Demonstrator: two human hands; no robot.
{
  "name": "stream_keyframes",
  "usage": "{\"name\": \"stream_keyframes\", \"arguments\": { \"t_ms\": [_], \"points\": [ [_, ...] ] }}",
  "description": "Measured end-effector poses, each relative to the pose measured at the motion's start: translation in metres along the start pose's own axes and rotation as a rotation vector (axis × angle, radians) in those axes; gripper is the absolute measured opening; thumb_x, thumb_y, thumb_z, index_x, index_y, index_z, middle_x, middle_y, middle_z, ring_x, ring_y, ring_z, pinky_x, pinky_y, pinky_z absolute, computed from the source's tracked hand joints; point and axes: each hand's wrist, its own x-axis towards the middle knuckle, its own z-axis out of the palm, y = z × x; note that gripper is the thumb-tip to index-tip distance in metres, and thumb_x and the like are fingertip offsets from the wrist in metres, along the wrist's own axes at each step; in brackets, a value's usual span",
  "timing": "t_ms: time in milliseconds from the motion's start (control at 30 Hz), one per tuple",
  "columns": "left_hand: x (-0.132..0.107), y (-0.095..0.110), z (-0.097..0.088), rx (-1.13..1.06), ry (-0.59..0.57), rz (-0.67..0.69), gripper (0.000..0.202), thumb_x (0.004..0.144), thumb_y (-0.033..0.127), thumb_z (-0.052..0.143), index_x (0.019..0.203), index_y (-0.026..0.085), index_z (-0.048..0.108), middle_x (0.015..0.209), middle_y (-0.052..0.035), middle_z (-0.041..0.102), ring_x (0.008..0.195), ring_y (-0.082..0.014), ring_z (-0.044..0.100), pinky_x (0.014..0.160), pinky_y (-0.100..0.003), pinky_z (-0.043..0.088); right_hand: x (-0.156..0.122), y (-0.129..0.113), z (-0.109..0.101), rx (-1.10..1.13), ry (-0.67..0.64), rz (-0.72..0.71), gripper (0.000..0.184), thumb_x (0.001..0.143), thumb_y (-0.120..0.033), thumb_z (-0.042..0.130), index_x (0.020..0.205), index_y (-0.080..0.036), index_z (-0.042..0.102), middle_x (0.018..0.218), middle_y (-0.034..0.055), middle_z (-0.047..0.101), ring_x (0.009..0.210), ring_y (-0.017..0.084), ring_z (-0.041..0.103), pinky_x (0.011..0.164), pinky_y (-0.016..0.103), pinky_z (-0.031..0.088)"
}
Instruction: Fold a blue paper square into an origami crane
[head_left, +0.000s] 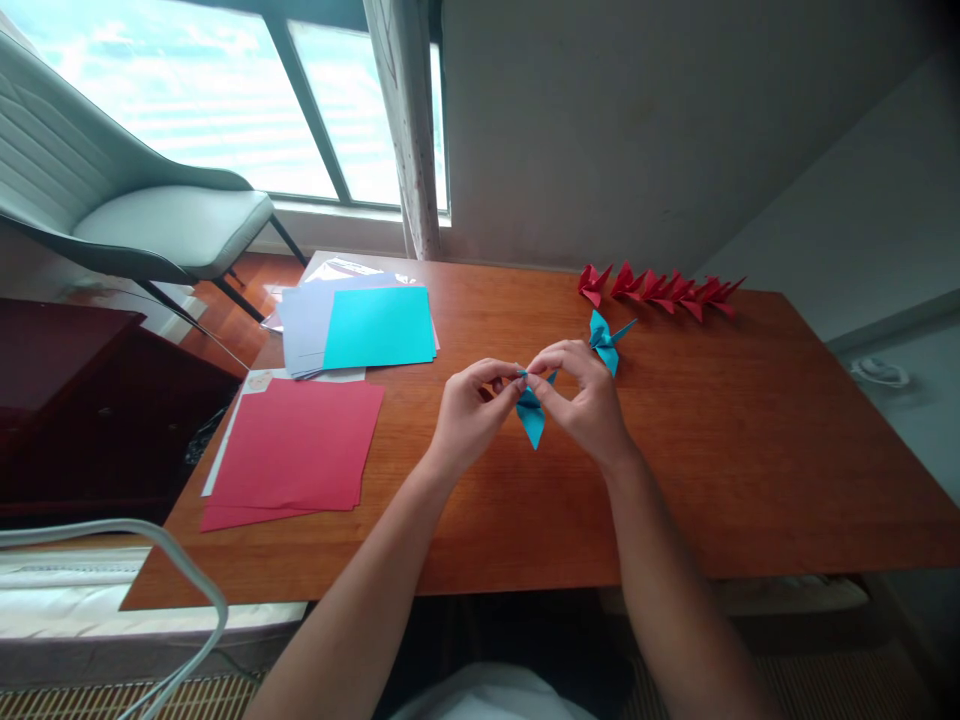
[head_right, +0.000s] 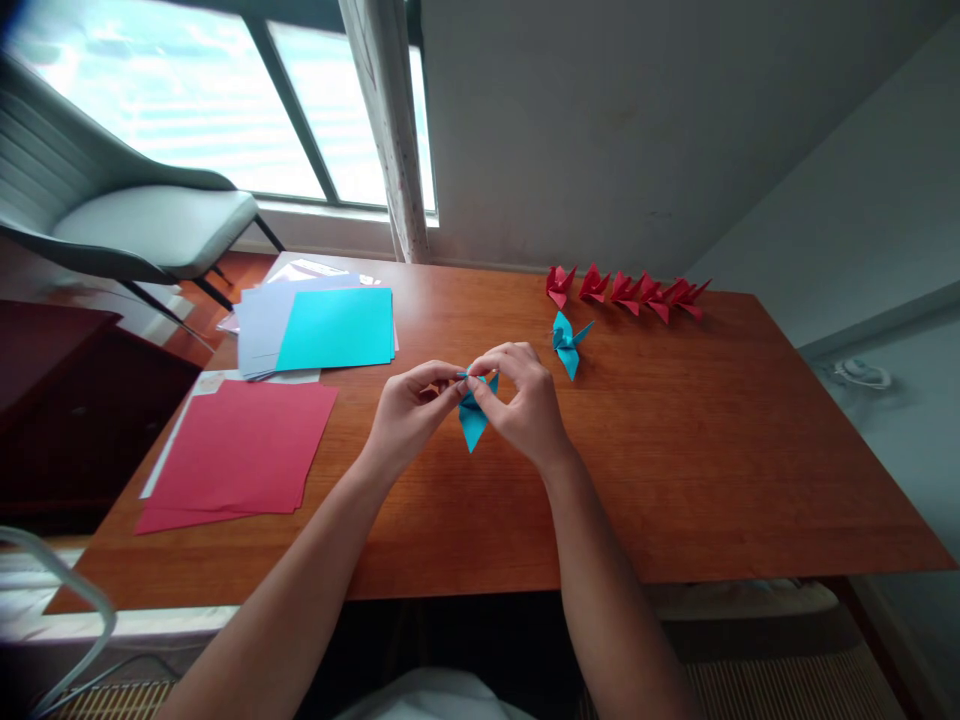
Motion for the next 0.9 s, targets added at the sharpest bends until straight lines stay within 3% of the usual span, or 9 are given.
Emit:
{"name": "stream_keyframes", "arguments": {
  "t_ms": [333,533,633,767,900],
  "points": [
    [-0.001,-0.004,0.000,-0.073,-0.020,-0.057,0.023,0.081,0.037,0.076,0.092,0.017,0.077,0.073,-0.0032,0.067,0.065,-0.0141,0.057,0.063,-0.027,0.049,-0.004,0.005,0.006,0.126,0.040,0.137,0.005,0.088,-0.024,0.067,0.084,-0.023,0.065,0.086,0.0016,0.067,0.086,0.020,0.063,0.081,0.038,0.052],
    [0.000,-0.006,0.000,-0.061,-0.005,-0.019,0.021,0.081,0.037,0.077,0.090,0.018,0.079,0.070,-0.0020,0.066,0.063,-0.0132,0.056,0.060,-0.026,0.046,-0.006,0.010,0.008,0.256,0.013,0.233,0.007,0.087,-0.030,0.069,0.087,-0.023,0.067,0.088,0.0015,0.069,0.090,0.020,0.066,0.082,0.038,0.056],
    [0.001,-0.005,-0.001,0.011,0.030,0.058,0.014,0.082,0.032,0.075,0.086,0.019,0.079,0.074,-0.0031,0.067,0.065,-0.0128,0.054,0.058,-0.025,0.044,-0.006,0.010,0.007,0.245,0.013,0.215,0.011,0.086,-0.030,0.070,0.095,-0.023,0.068,0.095,0.0025,0.070,0.092,0.020,0.067,0.083,0.038,0.056],
    [0.001,-0.001,-0.002,0.157,0.056,0.170,0.009,0.084,0.026,0.072,0.087,0.022,0.080,0.078,-0.0035,0.068,0.064,-0.0117,0.051,0.054,-0.023,0.039,-0.005,0.007,0.005,0.233,0.031,0.154,0.032,0.085,-0.030,0.074,0.116,-0.027,0.065,0.102,0.0027,0.071,0.096,0.020,0.068,0.082,0.037,0.056],
    [-0.001,0.002,-0.001,0.158,0.061,0.219,0.010,0.085,0.024,0.071,0.090,0.022,0.080,0.082,-0.0038,0.070,0.062,-0.0108,0.050,0.052,-0.023,0.037,-0.004,0.004,0.002,0.257,0.011,0.098,0.015,0.086,-0.031,0.075,0.098,-0.026,0.070,0.097,0.0023,0.071,0.089,0.019,0.066,0.076,0.035,0.055]
  ]
}}
